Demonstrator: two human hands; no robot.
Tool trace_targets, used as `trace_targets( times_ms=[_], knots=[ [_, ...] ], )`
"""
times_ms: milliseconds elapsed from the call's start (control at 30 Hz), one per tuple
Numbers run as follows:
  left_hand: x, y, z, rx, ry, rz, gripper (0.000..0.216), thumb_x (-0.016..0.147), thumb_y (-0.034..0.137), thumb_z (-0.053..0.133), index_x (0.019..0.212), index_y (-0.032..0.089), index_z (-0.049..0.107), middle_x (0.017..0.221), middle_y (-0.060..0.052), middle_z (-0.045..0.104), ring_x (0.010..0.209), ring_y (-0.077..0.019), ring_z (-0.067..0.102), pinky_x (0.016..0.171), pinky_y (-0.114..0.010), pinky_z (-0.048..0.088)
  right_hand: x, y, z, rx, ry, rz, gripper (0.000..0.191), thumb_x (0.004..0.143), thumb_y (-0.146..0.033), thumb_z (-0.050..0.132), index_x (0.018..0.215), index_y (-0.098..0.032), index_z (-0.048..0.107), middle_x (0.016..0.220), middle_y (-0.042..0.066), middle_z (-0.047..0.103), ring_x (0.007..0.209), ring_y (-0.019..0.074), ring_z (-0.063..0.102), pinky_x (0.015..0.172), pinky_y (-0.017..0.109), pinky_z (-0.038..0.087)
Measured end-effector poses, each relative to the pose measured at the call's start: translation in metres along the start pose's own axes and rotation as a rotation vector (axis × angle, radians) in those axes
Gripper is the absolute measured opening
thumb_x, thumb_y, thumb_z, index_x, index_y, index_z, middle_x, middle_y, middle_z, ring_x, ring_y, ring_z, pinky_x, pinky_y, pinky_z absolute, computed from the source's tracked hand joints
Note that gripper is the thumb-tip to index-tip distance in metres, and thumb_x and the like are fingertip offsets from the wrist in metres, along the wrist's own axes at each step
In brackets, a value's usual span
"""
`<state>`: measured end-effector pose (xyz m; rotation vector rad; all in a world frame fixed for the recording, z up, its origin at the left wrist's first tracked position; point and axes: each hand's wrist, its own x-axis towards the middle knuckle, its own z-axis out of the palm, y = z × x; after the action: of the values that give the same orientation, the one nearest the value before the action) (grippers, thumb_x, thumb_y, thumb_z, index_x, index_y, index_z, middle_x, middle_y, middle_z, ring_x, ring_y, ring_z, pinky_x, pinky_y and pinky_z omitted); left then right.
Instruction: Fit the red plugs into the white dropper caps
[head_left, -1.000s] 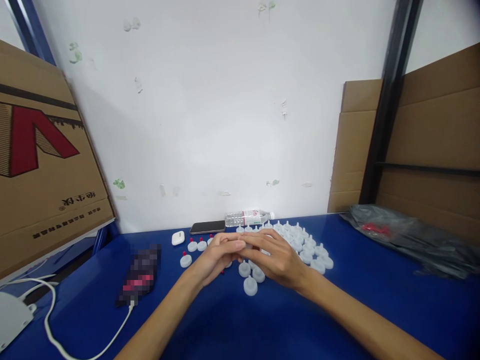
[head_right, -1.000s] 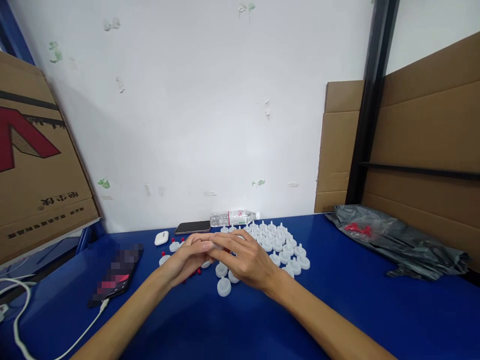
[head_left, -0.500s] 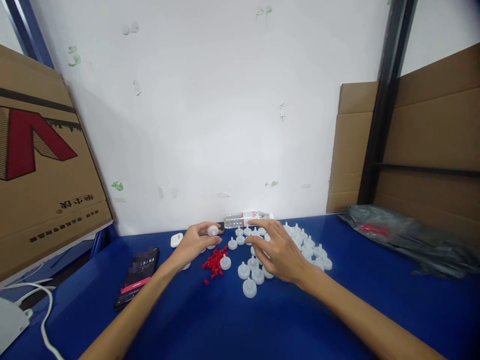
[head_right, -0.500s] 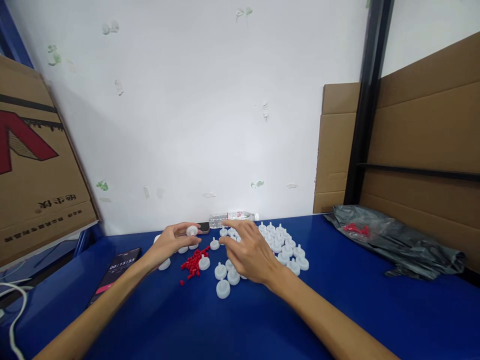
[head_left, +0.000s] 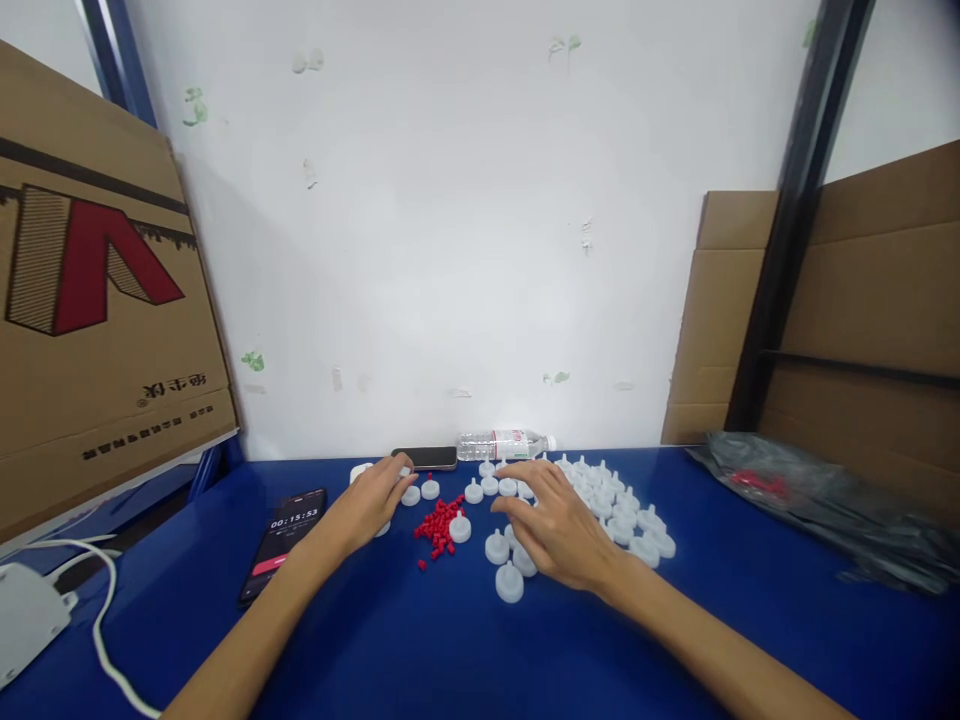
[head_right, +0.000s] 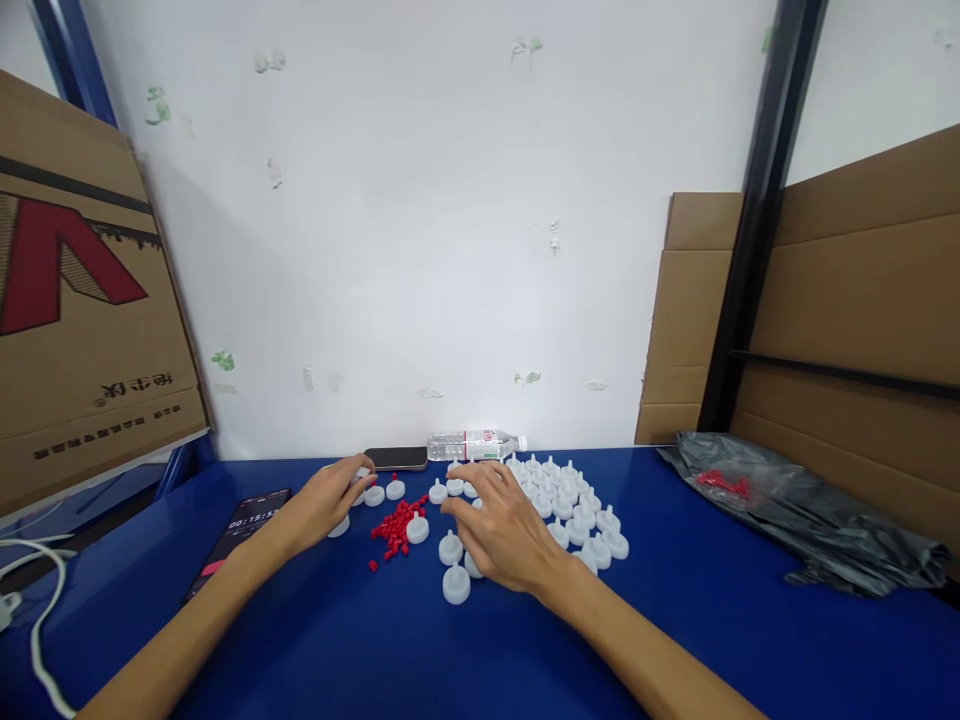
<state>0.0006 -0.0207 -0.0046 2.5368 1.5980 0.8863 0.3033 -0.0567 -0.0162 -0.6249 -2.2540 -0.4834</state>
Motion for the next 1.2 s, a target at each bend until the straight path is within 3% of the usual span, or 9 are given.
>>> trace_targets(
  times_ms=[133, 300, 433, 500, 600, 800, 1200],
  knots=[
    [-0.006, 0.003, -0.001, 0.119, -0.003, 0.039, 0.033, 0.102, 0.041, 0.027, 0.103, 0.022, 0.053, 0.096, -0.006, 0.058, 0.085, -0.0216, 0.058, 0.077, -0.033, 0.043, 0.000, 0.000, 0.000, 0.008, -0.008, 0.008, 0.030, 0.087, -0.006, 0.047, 0.110, -0.020, 0.061, 0.125, 0.013, 0.054, 0.119, 0.0281, 0.049, 0.100, 0.053, 0.040],
    [-0.009, 0.009, -0.004, 0.073, -0.043, 0.028, 0.039, 0.103, 0.041, 0.020, 0.101, 0.022, 0.055, 0.094, -0.004, 0.054, 0.083, -0.0195, 0.055, 0.080, -0.034, 0.044, 0.001, 0.000, 0.002, 0.000, -0.002, 0.012, 0.028, 0.086, -0.005, 0.048, 0.106, -0.020, 0.062, 0.124, 0.013, 0.055, 0.118, 0.0276, 0.050, 0.101, 0.052, 0.039],
    [-0.006, -0.001, 0.000, 0.035, -0.066, 0.037, 0.029, 0.098, 0.040, 0.039, 0.116, 0.025, 0.056, 0.104, -0.005, 0.060, 0.089, -0.0210, 0.059, 0.082, -0.033, 0.044, 0.001, 0.000, 0.003, -0.009, 0.001, 0.023, 0.026, 0.085, -0.005, 0.051, 0.103, -0.020, 0.063, 0.122, 0.013, 0.055, 0.118, 0.0273, 0.050, 0.102, 0.051, 0.039],
    [-0.005, -0.005, 0.002, 0.024, -0.079, 0.012, 0.035, 0.091, 0.040, 0.053, 0.124, 0.026, 0.053, 0.103, -0.004, 0.063, 0.090, -0.0221, 0.061, 0.079, -0.032, 0.044, 0.001, 0.000, 0.003, -0.005, 0.001, 0.025, 0.026, 0.085, -0.005, 0.052, 0.103, -0.020, 0.063, 0.122, 0.012, 0.056, 0.117, 0.0274, 0.051, 0.102, 0.051, 0.040],
    [-0.004, -0.006, 0.004, 0.045, -0.130, -0.001, 0.035, 0.084, 0.041, 0.062, 0.115, 0.025, 0.060, 0.098, -0.004, 0.066, 0.087, -0.0228, 0.061, 0.074, -0.030, 0.044, 0.001, -0.001, 0.003, 0.008, 0.008, 0.034, 0.026, 0.085, -0.005, 0.052, 0.102, -0.021, 0.063, 0.121, 0.012, 0.057, 0.116, 0.0270, 0.051, 0.101, 0.051, 0.040],
    [-0.009, -0.005, 0.003, 0.176, -0.149, 0.057, 0.033, 0.081, 0.043, 0.065, 0.109, 0.027, 0.072, 0.095, -0.009, 0.068, 0.095, -0.0297, 0.058, 0.080, -0.036, 0.043, 0.002, -0.003, 0.004, 0.016, 0.025, 0.053, 0.024, 0.085, -0.006, 0.052, 0.100, -0.021, 0.064, 0.116, 0.011, 0.059, 0.114, 0.0262, 0.053, 0.100, 0.050, 0.041],
    [-0.015, -0.007, 0.005, 0.162, -0.165, 0.033, 0.034, 0.083, 0.038, 0.060, 0.112, 0.026, 0.072, 0.099, -0.011, 0.068, 0.098, -0.0304, 0.057, 0.088, -0.041, 0.044, 0.002, -0.005, 0.007, 0.081, -0.014, 0.140, 0.023, 0.091, -0.008, 0.050, 0.101, -0.022, 0.064, 0.107, 0.008, 0.062, 0.107, 0.0231, 0.056, 0.099, 0.047, 0.042]
  ],
)
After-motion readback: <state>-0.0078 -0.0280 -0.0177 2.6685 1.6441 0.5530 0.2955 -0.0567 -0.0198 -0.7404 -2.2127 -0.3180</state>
